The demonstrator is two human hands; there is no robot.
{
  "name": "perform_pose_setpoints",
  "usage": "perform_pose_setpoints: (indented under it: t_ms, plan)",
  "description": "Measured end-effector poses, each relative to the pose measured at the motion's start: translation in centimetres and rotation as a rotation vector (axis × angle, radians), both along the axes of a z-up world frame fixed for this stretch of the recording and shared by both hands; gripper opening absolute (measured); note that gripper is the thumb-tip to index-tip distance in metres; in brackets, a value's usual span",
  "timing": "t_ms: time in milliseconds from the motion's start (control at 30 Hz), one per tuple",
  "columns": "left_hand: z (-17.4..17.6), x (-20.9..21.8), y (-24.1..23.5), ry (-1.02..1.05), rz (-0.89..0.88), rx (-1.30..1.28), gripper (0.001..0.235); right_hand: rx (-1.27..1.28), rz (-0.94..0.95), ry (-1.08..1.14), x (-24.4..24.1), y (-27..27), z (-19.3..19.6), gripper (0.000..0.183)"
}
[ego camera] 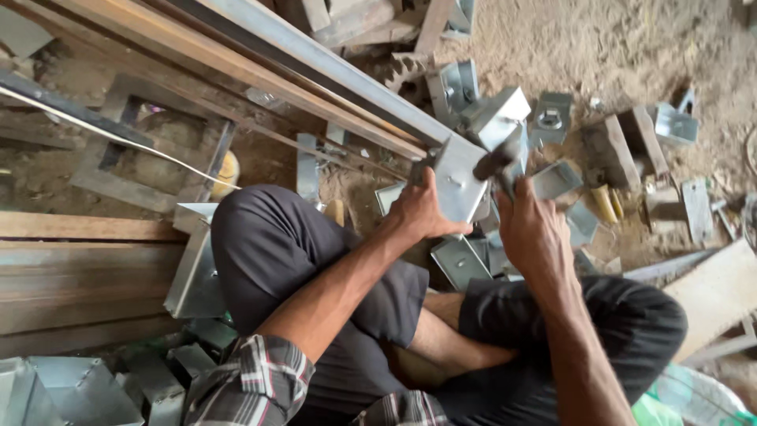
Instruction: The person assembles metal boxes by hammering the components together and aligning the metal sheets in a fabrication environment.
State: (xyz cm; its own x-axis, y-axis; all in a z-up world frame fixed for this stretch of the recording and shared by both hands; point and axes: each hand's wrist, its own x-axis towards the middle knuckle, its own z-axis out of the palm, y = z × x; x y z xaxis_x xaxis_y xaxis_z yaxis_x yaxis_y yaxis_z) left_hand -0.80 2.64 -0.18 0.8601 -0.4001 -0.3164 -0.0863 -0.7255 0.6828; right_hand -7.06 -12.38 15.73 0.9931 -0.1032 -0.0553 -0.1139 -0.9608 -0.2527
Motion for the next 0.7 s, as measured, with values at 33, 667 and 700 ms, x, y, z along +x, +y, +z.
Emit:
perform_pose_setpoints:
  t_ms: [33,667,700]
  plan:
    - [-0.3,-0.4,0.0,0.008,0.005,-0.012,0.148,0.013,-0.059,-0.018,-0.4,0.2,-0.5,0.029]
    - [2.3,1.2,0.5,-0.06,0.033,0.143,0.146,1.481,-0.765,0.215,-8.0,-5.2,-6.7,0.033]
    - [2.7,1.6,0.3,-0.127,0.07,0.074,0.14,1.542,-0.806,0.209,-8.3,-6.0,-8.4,0.032]
